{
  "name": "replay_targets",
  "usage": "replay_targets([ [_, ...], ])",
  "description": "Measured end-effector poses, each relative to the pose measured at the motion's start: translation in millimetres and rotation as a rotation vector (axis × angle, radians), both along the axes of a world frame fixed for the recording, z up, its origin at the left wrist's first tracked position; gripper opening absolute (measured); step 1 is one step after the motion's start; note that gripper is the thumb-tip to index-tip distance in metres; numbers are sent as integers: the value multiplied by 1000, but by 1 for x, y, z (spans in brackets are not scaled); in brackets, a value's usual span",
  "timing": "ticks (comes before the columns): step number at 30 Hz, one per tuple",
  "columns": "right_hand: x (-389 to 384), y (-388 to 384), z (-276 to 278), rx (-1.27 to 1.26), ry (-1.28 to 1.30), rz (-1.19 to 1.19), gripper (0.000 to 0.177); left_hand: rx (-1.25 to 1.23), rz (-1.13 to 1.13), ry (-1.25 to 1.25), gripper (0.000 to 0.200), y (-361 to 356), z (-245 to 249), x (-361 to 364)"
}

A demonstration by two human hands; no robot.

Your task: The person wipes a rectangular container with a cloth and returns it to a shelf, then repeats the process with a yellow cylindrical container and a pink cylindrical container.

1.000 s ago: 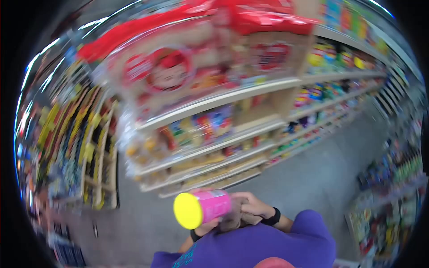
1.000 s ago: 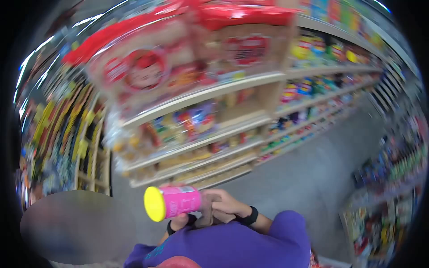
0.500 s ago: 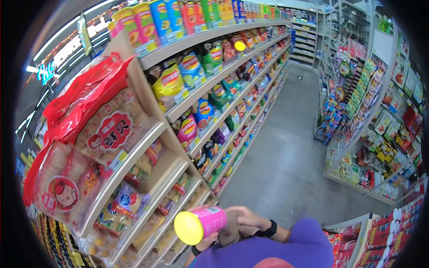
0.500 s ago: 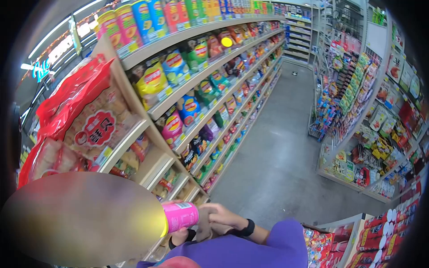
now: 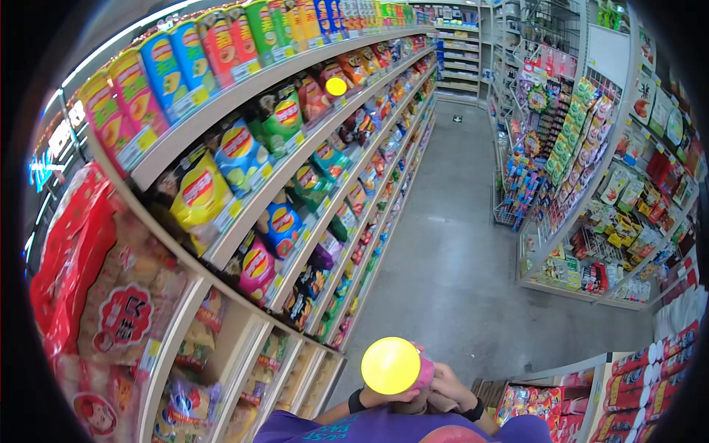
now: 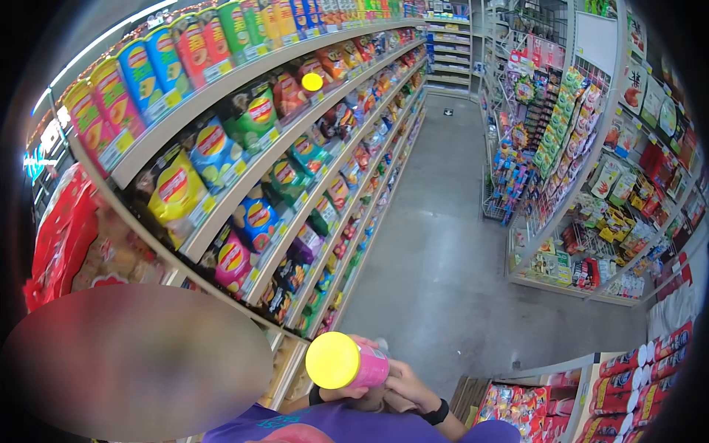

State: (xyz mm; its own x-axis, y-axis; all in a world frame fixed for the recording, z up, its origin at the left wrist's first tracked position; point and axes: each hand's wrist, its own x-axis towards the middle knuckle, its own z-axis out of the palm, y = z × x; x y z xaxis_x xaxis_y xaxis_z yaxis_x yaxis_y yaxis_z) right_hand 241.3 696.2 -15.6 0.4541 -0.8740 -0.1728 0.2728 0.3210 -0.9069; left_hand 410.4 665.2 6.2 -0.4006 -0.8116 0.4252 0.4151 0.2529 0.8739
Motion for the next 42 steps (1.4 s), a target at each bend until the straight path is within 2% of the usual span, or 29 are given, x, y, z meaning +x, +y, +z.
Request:
replay_targets([
  [1, -6, -9, 0, 0, 2, -10, 38, -5, 69, -3, 76, -14, -3, -4],
  [3, -16, -28, 5, -85, -167, -235, 40, -17, 211, -7, 73, -44, -9, -12],
  [4, -18, -46, 4, -88, -163, -240, 40, 18, 240, 50, 73, -61, -19, -17],
  [5, -20, -67, 4, -50, -146, -355, 40, 15, 235, 54, 73, -79, -28, -16],
  [7, -21, -117, 14, 23, -113, -583, 40, 18, 265, -168, 75, -117, -41, -12],
  [8, -15, -139, 29, -43, 3, -674, 37, 44, 175, -140, 76, -137, -45, -13],
  [9, -16, -160, 30, -53, 6, -682, 37, 35, 168, -134, 76, -157, -46, -18],
  [11, -21, -203, 30, -666, 433, -710, 35, 4, 329, -100, 81, -195, -45, -40],
  [12, -23, -221, 39, -710, 468, -736, 34, 76, 353, -23, 84, -214, -42, -49],
  [13, -27, -238, 44, -716, 475, -735, 34, 75, 352, -14, 84, -234, -37, -56],
  [16, -38, -287, 54, -941, 611, -627, 40, 31, 503, 156, 77, -299, -20, -70],
  [17, -41, -301, 56, -929, 609, -627, 40, 158, 505, 185, 77, -316, -13, -73],
  [19, -47, -328, 59, -973, 645, -636, 41, 261, 401, 194, 78, -351, -12, -77],
  [22, -67, -377, 72, -884, 545, -703, 41, 312, 297, 143, 78, -386, 1, -93],
  [24, -82, -411, 74, -834, 490, -704, 42, 372, 277, 55, 70, -418, 15, -100],
  [25, -85, -425, 82, -812, 470, -703, 44, 375, 259, 116, 60, -439, 14, -106],
  [26, -90, -439, 85, -824, 478, -688, 45, 482, 236, 156, 54, -464, 6, -109],
  [28, -103, -466, 82, -832, 465, -673, 44, 432, 171, 272, 50, -507, 19, -122],
  [29, -111, -482, 79, -867, 457, -665, 43, 383, 311, 195, 49, -524, 27, -133],
  [32, -142, -532, 74, -887, 448, -634, 45, 375, 319, 246, 47, -572, 41, -158],
  [33, -150, -549, 70, -889, 442, -622, 45, 299, 319, 257, 45, -590, 44, -167],
  [35, -168, -592, 66, -709, 220, -606, 52, 202, 331, 277, 44, -626, 57, -186],
  [37, -181, -633, 72, -651, 164, -545, 57, 68, 317, 287, 48, -664, 73, -208],
  [38, -188, -654, 76, -573, 118, -498, 64, 129, 343, 250, 49, -681, 82, -217],
  [42, -208, -737, 86, -559, -85, -434, 75, 172, 299, 217, 50, -752, 102, -255],
])
